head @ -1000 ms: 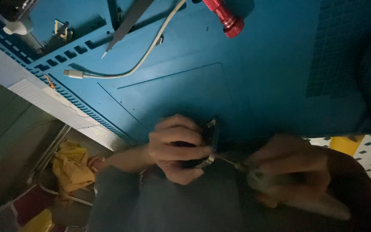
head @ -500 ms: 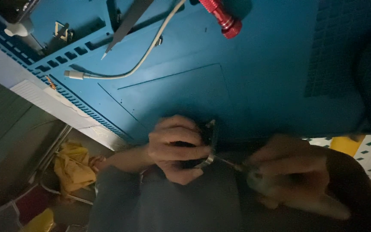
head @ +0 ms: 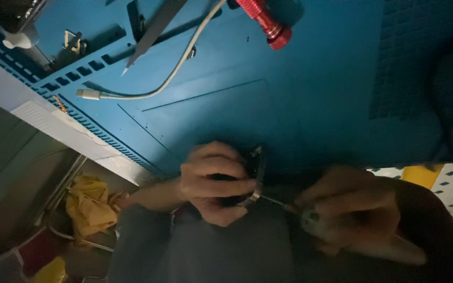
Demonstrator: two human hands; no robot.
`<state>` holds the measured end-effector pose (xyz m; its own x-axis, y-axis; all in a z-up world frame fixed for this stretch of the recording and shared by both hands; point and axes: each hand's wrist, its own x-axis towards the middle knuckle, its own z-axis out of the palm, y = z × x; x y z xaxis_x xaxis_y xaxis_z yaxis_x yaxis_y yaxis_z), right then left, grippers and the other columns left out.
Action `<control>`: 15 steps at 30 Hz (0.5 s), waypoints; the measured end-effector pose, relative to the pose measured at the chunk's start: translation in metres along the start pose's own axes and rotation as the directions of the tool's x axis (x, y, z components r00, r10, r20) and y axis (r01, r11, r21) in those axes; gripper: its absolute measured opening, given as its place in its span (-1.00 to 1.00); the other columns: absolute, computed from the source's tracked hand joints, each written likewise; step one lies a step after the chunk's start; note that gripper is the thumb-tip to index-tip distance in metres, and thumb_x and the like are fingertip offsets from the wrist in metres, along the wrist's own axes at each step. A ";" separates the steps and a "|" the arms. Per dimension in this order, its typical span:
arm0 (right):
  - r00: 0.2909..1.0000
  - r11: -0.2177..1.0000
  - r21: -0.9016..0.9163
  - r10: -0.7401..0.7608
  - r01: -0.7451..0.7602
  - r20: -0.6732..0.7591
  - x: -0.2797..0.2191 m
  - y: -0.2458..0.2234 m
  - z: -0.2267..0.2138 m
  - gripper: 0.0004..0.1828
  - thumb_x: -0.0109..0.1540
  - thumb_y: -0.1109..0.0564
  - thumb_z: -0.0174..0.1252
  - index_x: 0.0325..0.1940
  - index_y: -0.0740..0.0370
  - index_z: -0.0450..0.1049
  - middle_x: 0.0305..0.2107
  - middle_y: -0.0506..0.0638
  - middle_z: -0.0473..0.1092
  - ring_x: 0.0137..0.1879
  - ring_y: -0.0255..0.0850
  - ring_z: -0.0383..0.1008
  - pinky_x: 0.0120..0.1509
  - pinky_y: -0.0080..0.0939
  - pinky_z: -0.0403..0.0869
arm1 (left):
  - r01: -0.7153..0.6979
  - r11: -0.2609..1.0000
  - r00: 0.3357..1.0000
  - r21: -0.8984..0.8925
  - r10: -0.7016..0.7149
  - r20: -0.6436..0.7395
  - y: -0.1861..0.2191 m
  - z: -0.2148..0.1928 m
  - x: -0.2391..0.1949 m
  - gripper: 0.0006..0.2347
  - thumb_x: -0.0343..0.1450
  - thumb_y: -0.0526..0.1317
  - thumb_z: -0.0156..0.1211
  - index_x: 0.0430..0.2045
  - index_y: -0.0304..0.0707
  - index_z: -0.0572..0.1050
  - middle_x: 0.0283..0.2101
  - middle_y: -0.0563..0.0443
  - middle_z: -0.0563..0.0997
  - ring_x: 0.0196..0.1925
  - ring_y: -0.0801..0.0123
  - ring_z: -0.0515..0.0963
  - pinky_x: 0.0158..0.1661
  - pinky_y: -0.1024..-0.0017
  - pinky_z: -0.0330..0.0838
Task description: The person holds a small electronic device in their left hand and uses a handheld rotary tool in their right hand to drill into the device's casing. They work on the device while sitting, with the object resting on their lap.
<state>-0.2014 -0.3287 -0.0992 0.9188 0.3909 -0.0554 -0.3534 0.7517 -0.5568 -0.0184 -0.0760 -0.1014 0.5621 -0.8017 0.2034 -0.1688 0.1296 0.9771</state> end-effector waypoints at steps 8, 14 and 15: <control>0.934 0.806 -0.591 -0.177 -0.043 -0.310 -0.063 0.058 0.025 -0.59 0.41 -0.14 0.02 0.15 0.18 0.44 0.01 0.01 0.58 0.06 -0.16 0.74 0.12 -0.13 0.71 | -0.034 0.999 0.999 0.020 0.034 0.006 -0.002 -0.002 0.005 -0.75 0.39 -0.07 0.17 -0.41 -0.27 0.66 -0.43 -0.02 0.58 -0.40 0.23 0.55 -0.30 0.32 0.53; 0.954 0.817 -0.554 -0.271 0.159 -0.126 -0.018 0.024 0.010 -0.59 0.43 -0.25 0.07 0.19 0.02 0.35 0.13 0.14 0.43 0.10 -0.03 0.67 0.15 -0.03 0.72 | -0.056 0.998 0.996 0.018 0.057 -0.063 -0.003 0.004 0.008 -0.75 0.40 -0.07 0.14 -0.49 -0.25 0.66 -0.50 0.00 0.57 -0.49 0.28 0.52 -0.34 0.33 0.52; 0.985 0.924 -0.372 -0.140 0.092 -0.103 -0.020 0.021 0.005 -0.48 0.49 -0.34 -0.05 0.27 0.09 0.31 0.17 0.21 0.42 0.16 0.03 0.66 0.20 0.02 0.69 | -0.055 0.998 0.997 0.017 0.056 -0.062 -0.003 0.004 0.005 -0.75 0.40 -0.07 0.14 -0.49 -0.25 0.66 -0.50 0.00 0.57 -0.49 0.28 0.52 -0.34 0.33 0.52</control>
<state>-0.2279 -0.3181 -0.1054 0.9723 0.2255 -0.0620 -0.1763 0.5324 -0.8279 -0.0179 -0.0829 -0.1036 0.6006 -0.7556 0.2614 -0.2133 0.1636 0.9632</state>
